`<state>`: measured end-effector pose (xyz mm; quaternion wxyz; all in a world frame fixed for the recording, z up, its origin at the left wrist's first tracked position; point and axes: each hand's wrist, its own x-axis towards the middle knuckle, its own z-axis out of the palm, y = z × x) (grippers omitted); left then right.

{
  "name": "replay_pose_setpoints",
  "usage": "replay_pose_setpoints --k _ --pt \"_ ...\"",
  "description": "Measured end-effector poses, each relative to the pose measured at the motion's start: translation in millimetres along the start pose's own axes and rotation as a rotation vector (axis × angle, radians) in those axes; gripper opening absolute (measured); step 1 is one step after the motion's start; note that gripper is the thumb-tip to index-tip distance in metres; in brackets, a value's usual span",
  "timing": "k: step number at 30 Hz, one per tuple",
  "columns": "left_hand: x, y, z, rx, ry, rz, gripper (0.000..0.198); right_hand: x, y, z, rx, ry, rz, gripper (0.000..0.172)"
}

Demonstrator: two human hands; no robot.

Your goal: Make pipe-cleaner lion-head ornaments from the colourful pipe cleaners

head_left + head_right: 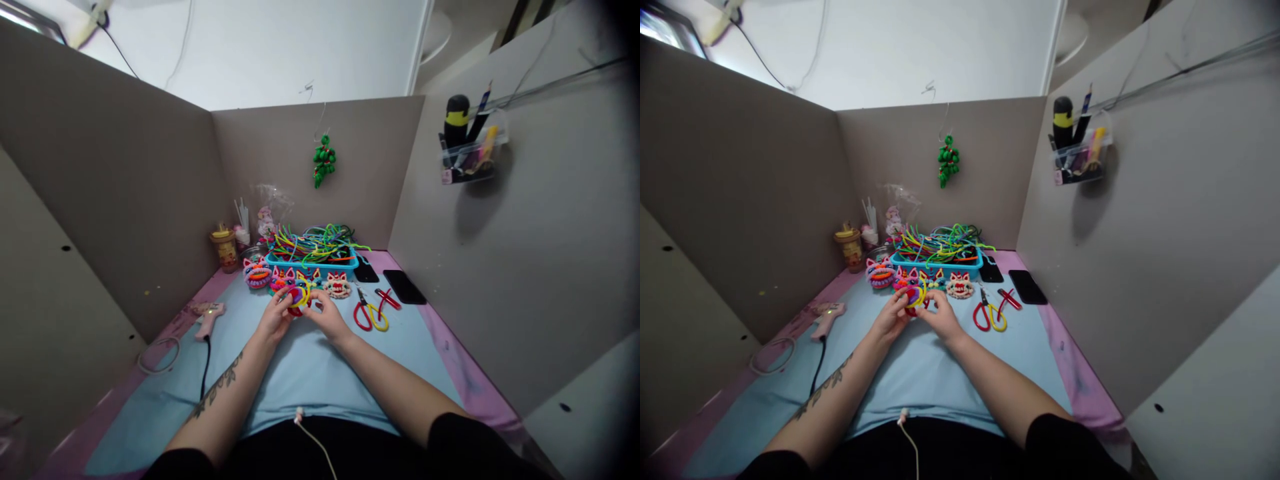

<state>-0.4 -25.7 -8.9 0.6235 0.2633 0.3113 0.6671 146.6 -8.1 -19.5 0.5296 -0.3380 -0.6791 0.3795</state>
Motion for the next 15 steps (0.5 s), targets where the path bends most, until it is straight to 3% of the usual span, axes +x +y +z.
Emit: replay_pose_setpoints --k 4,9,15 --pt "-3.1 -0.6 3.1 0.017 -0.016 -0.013 0.040 2.7 6.8 3.6 0.112 0.039 0.065 0.023" --pt "-3.2 -1.2 4.3 0.034 -0.029 -0.056 0.040 14.6 9.0 -8.3 0.235 0.181 0.109 0.027" --pt "-1.8 0.4 3.9 0.008 -0.019 -0.063 0.038 13.1 11.3 -7.4 0.231 0.064 0.145 0.031"
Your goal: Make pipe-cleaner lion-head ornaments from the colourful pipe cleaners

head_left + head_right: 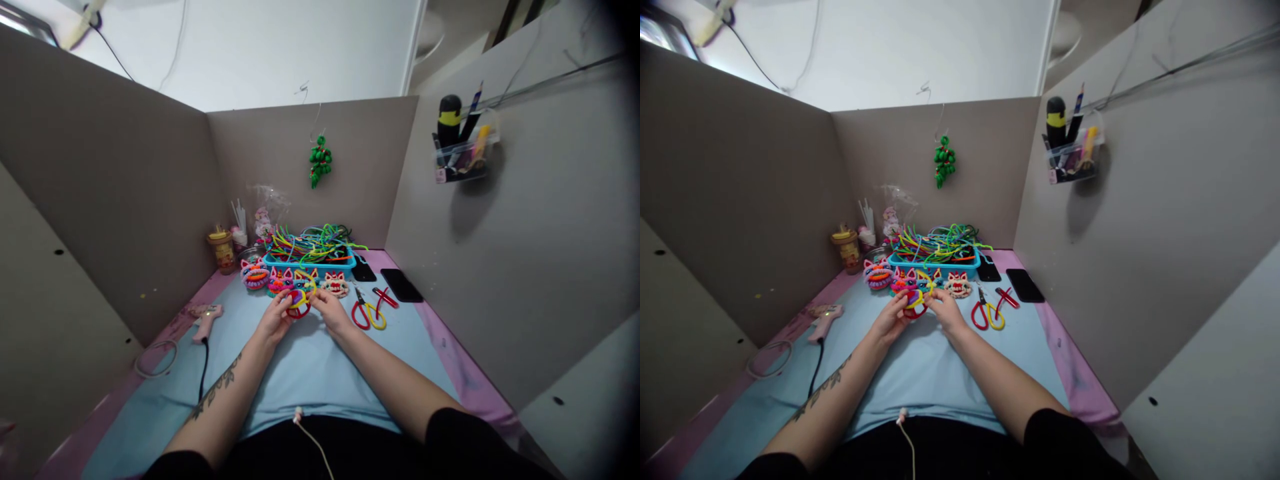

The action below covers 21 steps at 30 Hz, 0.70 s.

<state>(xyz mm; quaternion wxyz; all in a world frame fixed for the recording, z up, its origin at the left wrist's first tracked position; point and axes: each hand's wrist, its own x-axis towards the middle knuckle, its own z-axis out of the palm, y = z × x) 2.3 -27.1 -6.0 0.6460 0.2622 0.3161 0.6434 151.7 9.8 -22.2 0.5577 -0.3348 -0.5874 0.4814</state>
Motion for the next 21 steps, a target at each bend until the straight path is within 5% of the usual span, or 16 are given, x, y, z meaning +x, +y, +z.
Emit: replay_pose_setpoints --k 6,13,16,21 --pt "-1.3 -0.5 -0.3 0.001 -0.035 0.003 0.037 -6.3 -1.3 6.3 -0.066 -0.004 0.006 0.030" --pt "-4.3 0.0 1.6 0.005 -0.089 -0.034 0.041 -9.6 -9.2 8.5 0.259 -0.158 0.140 0.029" --pt "-7.1 0.0 3.4 0.032 -0.113 -0.042 0.044 -9.0 -6.6 7.2 0.310 -0.116 0.215 0.028" --pt "-10.1 -3.4 6.8 0.142 -0.129 -0.034 0.037 -3.1 -5.9 1.9 0.168 -0.047 0.131 0.034"
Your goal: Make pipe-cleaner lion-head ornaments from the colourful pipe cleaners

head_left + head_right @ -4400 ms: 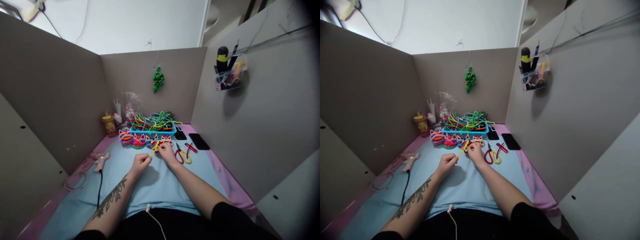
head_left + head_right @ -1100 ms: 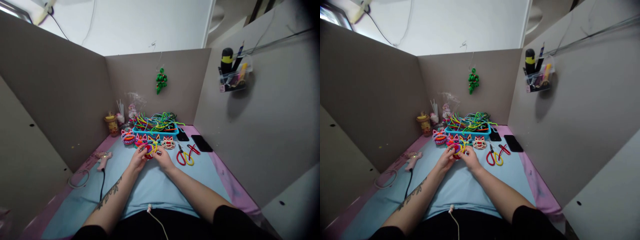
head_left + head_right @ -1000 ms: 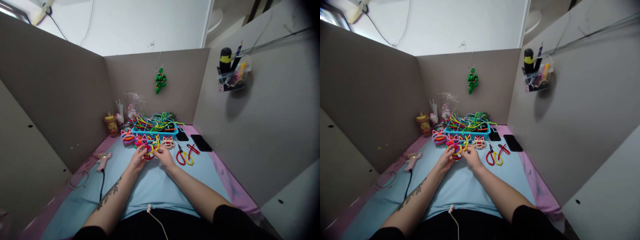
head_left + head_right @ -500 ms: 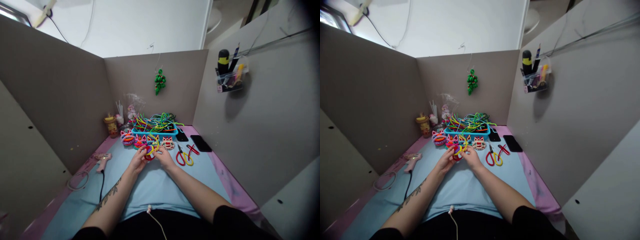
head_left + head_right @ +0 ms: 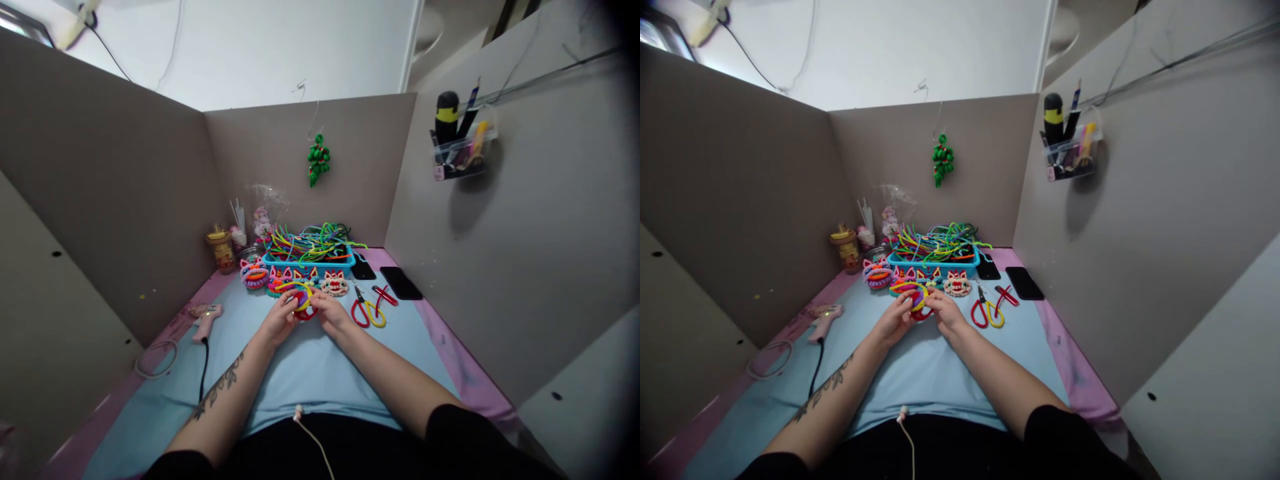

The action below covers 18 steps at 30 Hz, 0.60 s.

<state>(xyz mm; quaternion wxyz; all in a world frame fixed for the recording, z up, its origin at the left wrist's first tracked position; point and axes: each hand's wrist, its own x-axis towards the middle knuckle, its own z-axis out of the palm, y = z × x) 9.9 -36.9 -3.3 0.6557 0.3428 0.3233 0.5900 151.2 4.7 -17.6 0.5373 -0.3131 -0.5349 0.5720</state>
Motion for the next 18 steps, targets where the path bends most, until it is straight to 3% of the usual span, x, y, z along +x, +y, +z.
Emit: replay_pose_setpoints --k 3,6,11,18 --pt "1.1 1.5 -1.9 0.199 0.069 0.134 0.034 0.5 -6.3 -3.6 -0.244 0.007 -0.071 0.029" --pt "2.1 5.4 -5.3 0.408 0.083 0.291 0.031 -2.0 -13.3 -6.0 -0.393 -0.071 -0.138 0.025" --pt "1.9 5.2 -5.9 0.443 -0.002 0.182 0.030 -6.9 -19.0 -5.6 -0.335 -0.171 -0.121 0.022" --pt "-0.9 7.5 -8.2 0.510 -0.078 0.184 0.043 -8.6 -21.7 -5.7 -0.306 -0.151 -0.119 0.019"
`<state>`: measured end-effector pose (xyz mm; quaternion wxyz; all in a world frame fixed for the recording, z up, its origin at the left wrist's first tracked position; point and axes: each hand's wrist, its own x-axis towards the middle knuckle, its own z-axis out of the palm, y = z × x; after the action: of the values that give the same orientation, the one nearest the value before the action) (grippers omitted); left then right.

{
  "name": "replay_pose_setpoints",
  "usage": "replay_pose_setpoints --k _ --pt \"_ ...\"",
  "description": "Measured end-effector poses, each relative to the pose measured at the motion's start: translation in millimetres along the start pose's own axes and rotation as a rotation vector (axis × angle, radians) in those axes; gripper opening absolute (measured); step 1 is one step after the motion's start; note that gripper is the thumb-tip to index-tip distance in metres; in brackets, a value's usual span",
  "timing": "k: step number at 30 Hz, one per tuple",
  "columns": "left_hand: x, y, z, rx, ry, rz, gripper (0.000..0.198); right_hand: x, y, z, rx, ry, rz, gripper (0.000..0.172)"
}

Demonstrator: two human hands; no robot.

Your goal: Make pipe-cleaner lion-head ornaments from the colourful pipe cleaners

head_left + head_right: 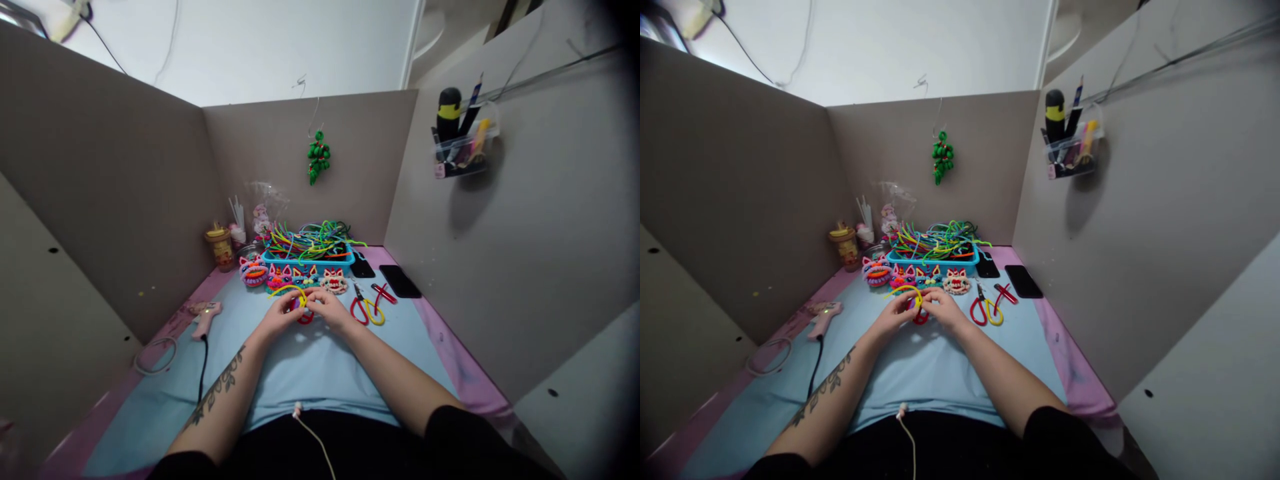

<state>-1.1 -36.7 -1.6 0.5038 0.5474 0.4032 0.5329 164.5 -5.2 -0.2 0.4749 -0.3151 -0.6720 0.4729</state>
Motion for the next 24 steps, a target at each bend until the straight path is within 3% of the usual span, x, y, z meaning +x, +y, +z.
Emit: replay_pose_setpoints --k 9,15,24 --pt "-5.5 7.6 -9.2 -0.102 -0.164 -0.186 0.037 -1.4 -3.1 -3.9 0.149 -0.117 0.095 0.017" --pt "-6.0 8.1 -10.9 -0.083 -0.324 -0.258 0.031 -2.4 -10.1 -10.5 0.097 -0.253 0.078 0.017" --pt "-3.7 -4.7 -19.6 -0.100 -0.305 -0.313 0.023 -3.9 -3.5 -4.8 0.305 -0.321 0.225 0.016"
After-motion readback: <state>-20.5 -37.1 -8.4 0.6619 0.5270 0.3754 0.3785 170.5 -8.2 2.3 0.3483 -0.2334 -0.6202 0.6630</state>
